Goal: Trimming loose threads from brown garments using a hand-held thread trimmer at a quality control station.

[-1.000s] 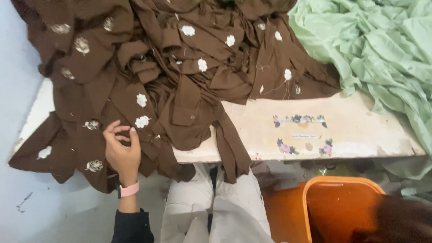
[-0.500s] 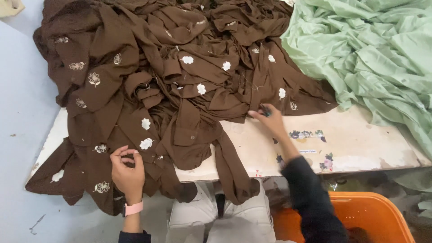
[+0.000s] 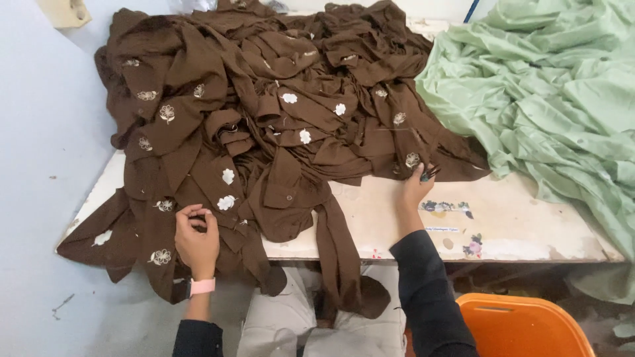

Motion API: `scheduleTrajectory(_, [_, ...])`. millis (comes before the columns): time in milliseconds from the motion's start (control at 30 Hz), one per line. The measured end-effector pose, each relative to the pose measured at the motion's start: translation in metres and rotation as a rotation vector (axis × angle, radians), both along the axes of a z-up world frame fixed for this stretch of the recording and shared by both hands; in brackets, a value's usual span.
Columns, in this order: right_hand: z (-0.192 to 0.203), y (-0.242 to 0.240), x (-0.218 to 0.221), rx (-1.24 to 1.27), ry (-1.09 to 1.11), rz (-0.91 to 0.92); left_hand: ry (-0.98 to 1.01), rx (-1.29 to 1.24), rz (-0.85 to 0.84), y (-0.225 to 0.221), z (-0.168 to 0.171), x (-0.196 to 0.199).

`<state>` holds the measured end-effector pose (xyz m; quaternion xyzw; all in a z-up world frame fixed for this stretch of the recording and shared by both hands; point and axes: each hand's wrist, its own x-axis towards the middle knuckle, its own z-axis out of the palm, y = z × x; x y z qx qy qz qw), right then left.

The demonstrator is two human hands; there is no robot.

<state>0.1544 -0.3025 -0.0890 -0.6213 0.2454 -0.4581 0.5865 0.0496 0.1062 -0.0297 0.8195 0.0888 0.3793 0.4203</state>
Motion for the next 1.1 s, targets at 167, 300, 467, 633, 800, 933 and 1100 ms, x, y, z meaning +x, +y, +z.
scheduleTrajectory(167, [0.036, 0.041, -0.059, -0.285, 0.417, 0.408, -0.001, 0.021, -0.027, 0.000, -0.003, -0.008])
scheduleTrajectory(300, [0.045, 0.075, -0.107, -0.510, 0.327, 0.719, -0.017, 0.047, -0.031, -0.001, -0.005, 0.001])
scheduleTrajectory(467, [0.029, 0.101, -0.154, -0.146, 0.315, 0.599, -0.034, 0.074, -0.055, 0.002, -0.015, 0.000])
scheduleTrajectory(633, [0.099, 0.137, -0.245, -0.419, 0.065, 1.801, -0.033, 0.139, -0.048, -0.006, -0.008, -0.006])
scheduleTrajectory(800, [0.097, 0.136, -0.247, -0.364, 0.275, 1.841, -0.034, -0.121, -0.145, -0.034, 0.002, -0.014])
scheduleTrajectory(933, [0.011, 0.140, -0.242, -0.245, 0.356, 2.148, 0.365, -0.211, -0.615, -0.104, 0.049, -0.030])
scheduleTrajectory(1100, [0.060, 0.131, -0.213, -0.207, 0.491, 2.106, 0.719, 0.240, -0.807, -0.168, 0.054, 0.003])
